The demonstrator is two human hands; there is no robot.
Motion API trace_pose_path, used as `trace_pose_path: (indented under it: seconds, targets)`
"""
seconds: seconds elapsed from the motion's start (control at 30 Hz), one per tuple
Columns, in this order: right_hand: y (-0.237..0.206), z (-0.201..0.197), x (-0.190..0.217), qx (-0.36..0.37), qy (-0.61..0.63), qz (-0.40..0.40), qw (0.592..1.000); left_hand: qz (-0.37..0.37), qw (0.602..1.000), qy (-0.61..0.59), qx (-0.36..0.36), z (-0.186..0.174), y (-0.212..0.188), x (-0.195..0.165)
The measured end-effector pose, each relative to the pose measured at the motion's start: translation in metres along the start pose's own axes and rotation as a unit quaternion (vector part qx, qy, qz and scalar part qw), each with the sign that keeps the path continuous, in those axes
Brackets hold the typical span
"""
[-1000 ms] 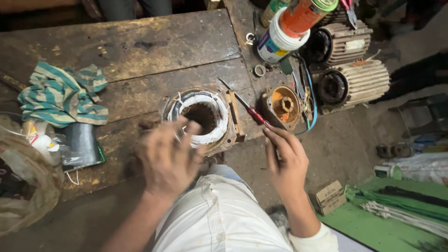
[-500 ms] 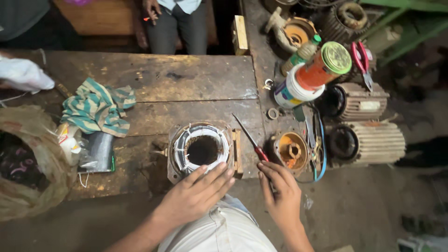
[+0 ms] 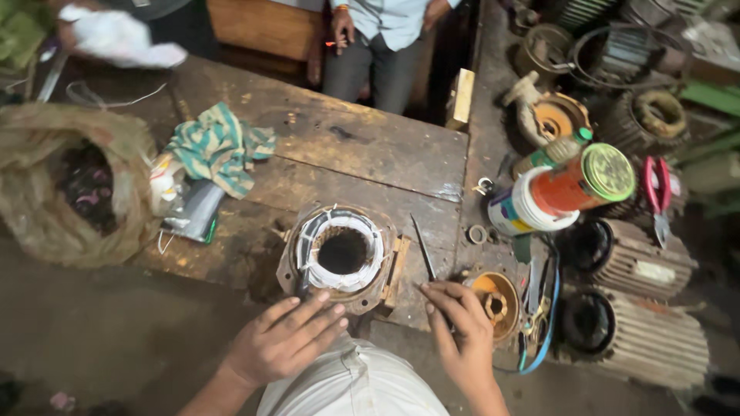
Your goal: The person uses a screwdriver to scrape and clean the inner surface of a motor stator. They repeatedly rotate the stator and scrape along the winding slots with the tool.
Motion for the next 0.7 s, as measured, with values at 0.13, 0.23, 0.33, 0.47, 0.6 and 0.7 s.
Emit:
trace_pose_path:
  seconds: [0.13, 0.23, 0.33, 0.47, 0.6, 0.7]
  targets:
    - [0.003, 0.009, 0.004, 0.081, 0.028, -0.031, 0.996, -0.065, 0.996, 0.048, 0.029, -0.003, -0.017, -0.004]
    - [0.007, 0.021, 0.019, 0.136, 0.022, -0.115, 0.984, -0.174, 0.984, 0.037, -0.004, -0.007, -0.031, 0.003]
    - [0.010, 0.036, 0.035, 0.193, 0.003, -0.209, 0.959, -0.358, 0.933, 0.007, -0.045, -0.003, -0.044, 0.015]
    - [0.007, 0.052, 0.048, 0.257, -0.069, -0.286, 0.921, -0.502, 0.858, -0.107, -0.024, 0.012, -0.050, 0.014]
    - [0.006, 0.061, 0.056, 0.253, -0.098, -0.325, 0.906, -0.539, 0.812, -0.222, 0.021, 0.025, -0.046, 0.002]
    - [0.007, 0.071, 0.062, 0.259, -0.110, -0.371, 0.885, -0.530, 0.823, -0.206, 0.015, 0.022, -0.044, 0.002]
Point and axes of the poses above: each hand's wrist, its own y-axis towards the middle knuckle, its own z-axis out of the palm, x = y × z, the point moved 6 cm from there along y, towards the middle knuckle, and after that the axes turned 11 degrees about y, right-handed, at the moved point
